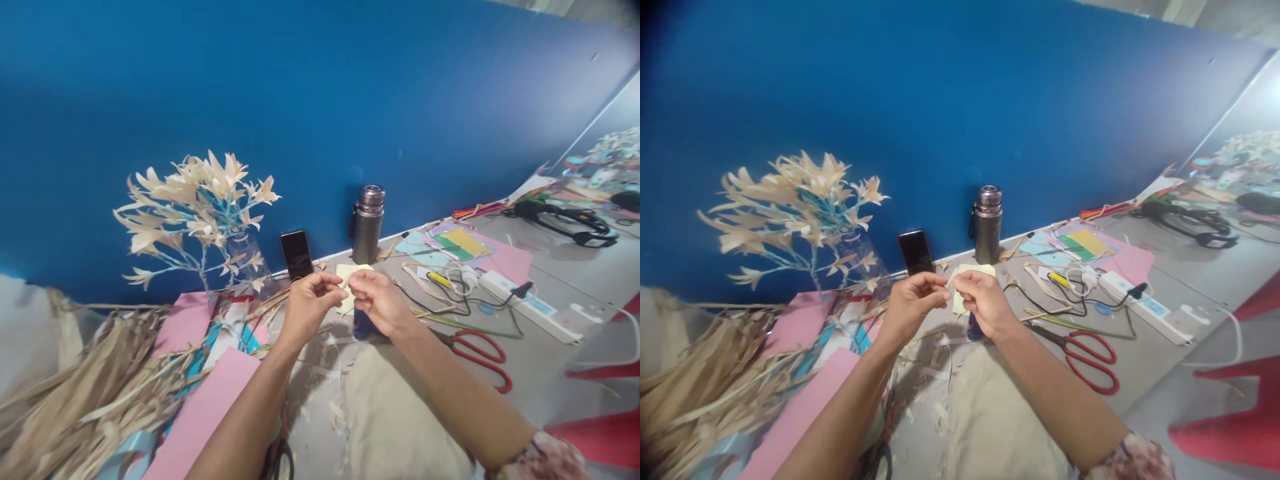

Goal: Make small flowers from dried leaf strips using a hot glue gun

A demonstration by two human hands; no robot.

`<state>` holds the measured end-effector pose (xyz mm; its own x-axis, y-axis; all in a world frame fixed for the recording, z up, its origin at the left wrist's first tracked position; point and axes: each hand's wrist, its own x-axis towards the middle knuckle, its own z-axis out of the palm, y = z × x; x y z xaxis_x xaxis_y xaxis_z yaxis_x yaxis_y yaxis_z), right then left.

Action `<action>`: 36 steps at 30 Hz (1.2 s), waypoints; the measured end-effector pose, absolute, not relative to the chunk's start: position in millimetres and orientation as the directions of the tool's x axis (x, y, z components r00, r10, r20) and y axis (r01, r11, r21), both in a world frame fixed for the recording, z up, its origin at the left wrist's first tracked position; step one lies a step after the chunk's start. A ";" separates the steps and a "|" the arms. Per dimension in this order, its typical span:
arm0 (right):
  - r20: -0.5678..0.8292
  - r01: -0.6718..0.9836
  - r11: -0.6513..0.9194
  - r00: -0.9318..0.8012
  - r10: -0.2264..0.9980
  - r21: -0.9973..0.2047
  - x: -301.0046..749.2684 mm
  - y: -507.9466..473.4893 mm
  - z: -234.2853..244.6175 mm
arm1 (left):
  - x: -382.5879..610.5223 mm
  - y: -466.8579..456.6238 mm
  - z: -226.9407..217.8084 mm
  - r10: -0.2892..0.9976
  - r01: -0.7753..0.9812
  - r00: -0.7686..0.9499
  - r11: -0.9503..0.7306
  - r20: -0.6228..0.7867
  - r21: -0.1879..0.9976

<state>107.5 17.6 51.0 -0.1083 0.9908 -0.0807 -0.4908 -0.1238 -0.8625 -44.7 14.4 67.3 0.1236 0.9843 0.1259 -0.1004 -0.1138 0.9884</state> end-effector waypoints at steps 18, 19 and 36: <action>-0.025 -0.401 -0.077 -0.132 0.991 -0.913 109.6 16.5 48.6 | -49.1 18.0 63.3 0.969 -0.046 0.224 -0.092 0.100 0.995; -0.025 -0.394 -0.074 -0.129 0.991 -0.916 109.4 16.3 48.6 | -49.2 18.2 63.6 0.969 -0.055 0.230 -0.082 0.093 0.995; 0.011 -0.342 -0.034 -0.131 0.991 -0.939 112.3 14.5 45.9 | -50.5 19.8 62.1 0.966 0.120 0.183 -0.204 0.180 0.972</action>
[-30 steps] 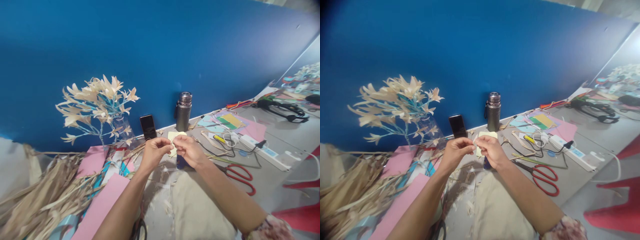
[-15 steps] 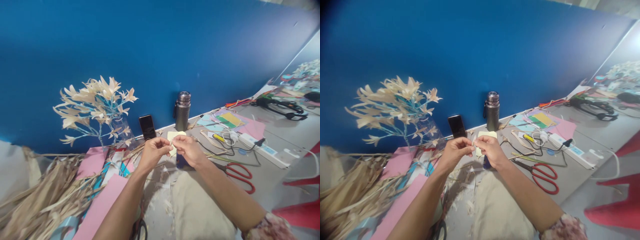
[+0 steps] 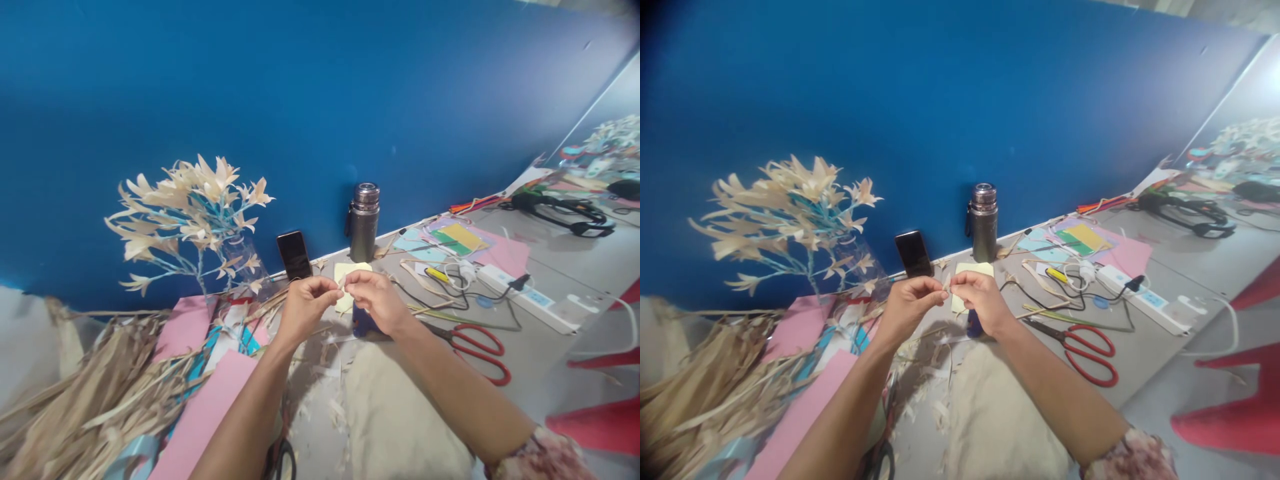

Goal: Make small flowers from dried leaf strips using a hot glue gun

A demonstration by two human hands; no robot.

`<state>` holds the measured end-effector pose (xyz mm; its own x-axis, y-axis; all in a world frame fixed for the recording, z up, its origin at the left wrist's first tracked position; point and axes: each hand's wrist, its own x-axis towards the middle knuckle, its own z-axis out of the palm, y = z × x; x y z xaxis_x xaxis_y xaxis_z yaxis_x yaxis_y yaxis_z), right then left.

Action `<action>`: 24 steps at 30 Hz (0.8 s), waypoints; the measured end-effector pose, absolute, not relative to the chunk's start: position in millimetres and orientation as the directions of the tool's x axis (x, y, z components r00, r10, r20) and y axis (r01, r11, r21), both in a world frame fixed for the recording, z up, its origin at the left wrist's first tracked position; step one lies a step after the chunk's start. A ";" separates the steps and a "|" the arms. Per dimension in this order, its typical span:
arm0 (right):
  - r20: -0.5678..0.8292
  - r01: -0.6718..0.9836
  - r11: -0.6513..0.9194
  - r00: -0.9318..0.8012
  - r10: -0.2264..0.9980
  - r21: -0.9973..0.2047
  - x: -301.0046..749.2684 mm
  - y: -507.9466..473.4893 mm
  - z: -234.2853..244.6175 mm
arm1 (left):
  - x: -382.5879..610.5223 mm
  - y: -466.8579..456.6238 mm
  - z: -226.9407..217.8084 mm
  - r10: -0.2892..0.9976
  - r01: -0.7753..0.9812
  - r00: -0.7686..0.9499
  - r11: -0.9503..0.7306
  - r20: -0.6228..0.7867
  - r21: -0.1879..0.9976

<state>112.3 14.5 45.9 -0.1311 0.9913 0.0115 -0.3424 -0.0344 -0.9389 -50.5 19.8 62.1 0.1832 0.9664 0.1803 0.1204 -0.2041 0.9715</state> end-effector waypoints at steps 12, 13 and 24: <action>0.074 -0.131 0.071 -0.019 0.997 -0.989 112.7 12.2 49.3 | -50.2 20.7 59.5 0.961 0.069 0.244 -0.152 0.131 0.986; 0.074 -0.131 0.071 -0.019 0.997 -0.989 112.8 11.9 49.0 | -50.3 20.6 60.1 0.960 0.060 0.251 -0.142 0.122 0.988; 0.072 -0.164 0.067 -0.028 0.997 -0.984 112.5 12.7 45.9 | -50.8 19.4 65.8 0.952 0.094 0.292 -0.128 0.095 0.987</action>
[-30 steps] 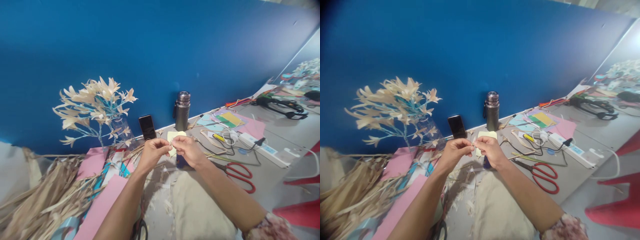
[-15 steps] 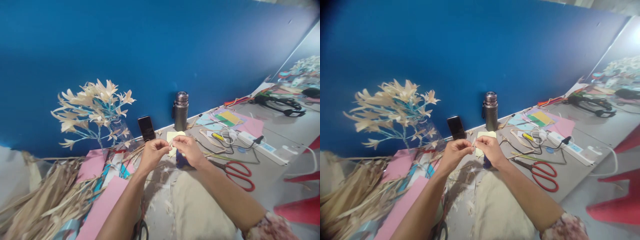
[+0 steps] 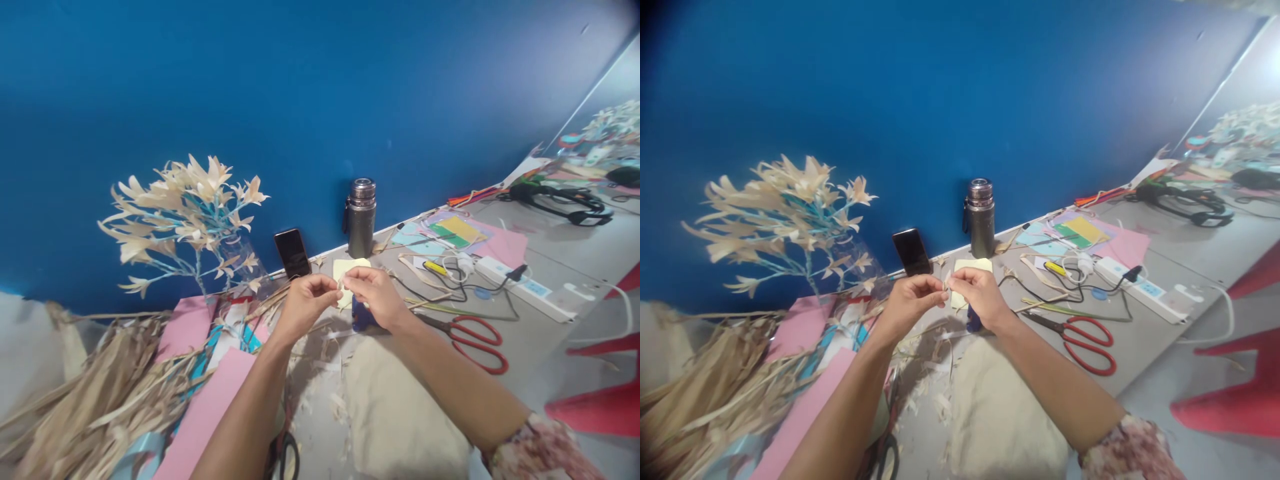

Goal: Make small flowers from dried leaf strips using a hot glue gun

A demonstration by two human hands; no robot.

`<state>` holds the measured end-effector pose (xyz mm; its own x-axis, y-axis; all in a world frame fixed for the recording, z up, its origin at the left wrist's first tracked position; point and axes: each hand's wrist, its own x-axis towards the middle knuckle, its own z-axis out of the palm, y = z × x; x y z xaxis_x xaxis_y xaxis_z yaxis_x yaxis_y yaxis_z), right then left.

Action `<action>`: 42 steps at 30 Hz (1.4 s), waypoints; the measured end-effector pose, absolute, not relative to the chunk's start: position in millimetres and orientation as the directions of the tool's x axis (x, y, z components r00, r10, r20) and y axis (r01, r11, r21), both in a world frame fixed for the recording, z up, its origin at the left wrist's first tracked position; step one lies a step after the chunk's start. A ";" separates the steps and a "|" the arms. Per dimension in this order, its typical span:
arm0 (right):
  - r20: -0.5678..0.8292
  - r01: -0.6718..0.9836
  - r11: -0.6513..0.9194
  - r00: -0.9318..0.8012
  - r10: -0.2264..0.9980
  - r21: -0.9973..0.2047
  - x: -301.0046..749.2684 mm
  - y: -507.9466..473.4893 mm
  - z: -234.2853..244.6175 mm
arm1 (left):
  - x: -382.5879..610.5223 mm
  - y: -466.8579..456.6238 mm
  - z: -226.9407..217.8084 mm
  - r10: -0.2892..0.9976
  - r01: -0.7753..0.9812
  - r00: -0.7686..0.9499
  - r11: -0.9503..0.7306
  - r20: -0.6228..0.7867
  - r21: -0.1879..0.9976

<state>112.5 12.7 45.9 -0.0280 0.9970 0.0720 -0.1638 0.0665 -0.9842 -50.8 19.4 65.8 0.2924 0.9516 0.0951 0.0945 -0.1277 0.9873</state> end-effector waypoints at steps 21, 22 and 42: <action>0.061 -0.173 0.073 0.072 0.996 -0.982 111.4 18.4 37.9 | -55.7 20.7 64.6 0.967 0.290 0.181 -0.229 0.182 0.929; 0.068 -0.189 0.081 0.078 0.995 -0.979 112.1 19.3 36.8 | -55.8 21.1 65.0 0.971 0.284 0.169 -0.213 0.170 0.935; 0.046 -0.364 -0.052 -0.255 0.966 -0.930 115.6 20.7 33.8 | -57.2 17.2 69.6 0.802 0.383 0.394 -0.588 0.449 0.713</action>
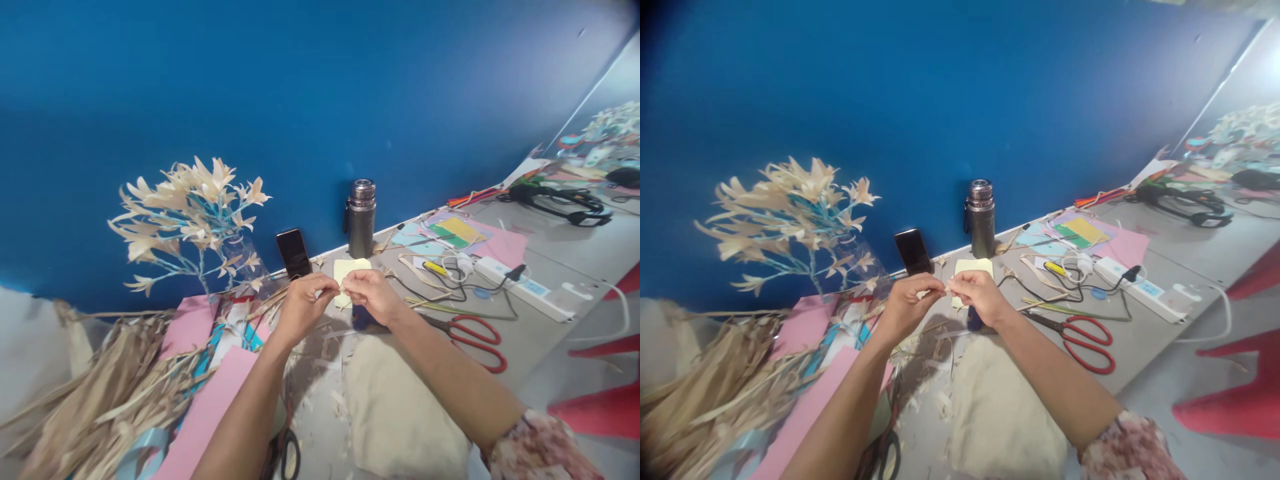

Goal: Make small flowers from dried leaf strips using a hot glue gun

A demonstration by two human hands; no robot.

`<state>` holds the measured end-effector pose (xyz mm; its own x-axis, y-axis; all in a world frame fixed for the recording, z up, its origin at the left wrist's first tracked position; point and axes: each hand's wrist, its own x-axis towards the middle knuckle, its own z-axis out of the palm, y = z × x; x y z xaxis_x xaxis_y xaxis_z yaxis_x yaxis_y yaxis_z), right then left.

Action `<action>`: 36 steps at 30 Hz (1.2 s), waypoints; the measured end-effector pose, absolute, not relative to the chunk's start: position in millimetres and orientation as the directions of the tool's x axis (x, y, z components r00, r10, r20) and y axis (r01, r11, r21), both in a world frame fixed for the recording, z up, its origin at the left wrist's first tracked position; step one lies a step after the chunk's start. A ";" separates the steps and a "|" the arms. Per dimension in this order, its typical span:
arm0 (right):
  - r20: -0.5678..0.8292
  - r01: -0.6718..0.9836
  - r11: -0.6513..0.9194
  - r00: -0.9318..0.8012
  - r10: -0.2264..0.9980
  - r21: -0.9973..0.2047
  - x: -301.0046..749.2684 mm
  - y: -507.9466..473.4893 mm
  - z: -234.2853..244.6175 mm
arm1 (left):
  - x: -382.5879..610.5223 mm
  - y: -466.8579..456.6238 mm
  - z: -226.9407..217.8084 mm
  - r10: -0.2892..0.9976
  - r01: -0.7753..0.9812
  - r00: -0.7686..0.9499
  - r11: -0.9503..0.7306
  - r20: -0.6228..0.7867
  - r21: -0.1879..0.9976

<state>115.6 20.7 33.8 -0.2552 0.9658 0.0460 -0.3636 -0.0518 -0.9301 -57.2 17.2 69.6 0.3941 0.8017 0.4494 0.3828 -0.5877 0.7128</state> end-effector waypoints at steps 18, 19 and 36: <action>0.524 0.279 0.489 0.064 0.849 -0.827 113.3 5.4 39.4 | -50.2 14.3 68.2 0.885 0.403 0.120 -0.457 0.449 0.793; 0.519 0.285 0.482 0.071 0.852 -0.829 113.5 5.8 39.7 | -49.9 14.7 67.7 0.900 0.376 0.109 -0.429 0.421 0.821; 0.388 0.203 0.352 0.176 0.905 -0.914 116.5 12.0 43.5 | -54.7 18.4 61.2 0.791 0.424 0.144 -0.592 0.594 0.685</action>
<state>116.5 12.0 43.5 0.1764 0.9048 0.3876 0.2034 0.3518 -0.9137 -54.7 18.4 61.2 0.1444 0.7914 0.5940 0.4243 -0.5918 0.6854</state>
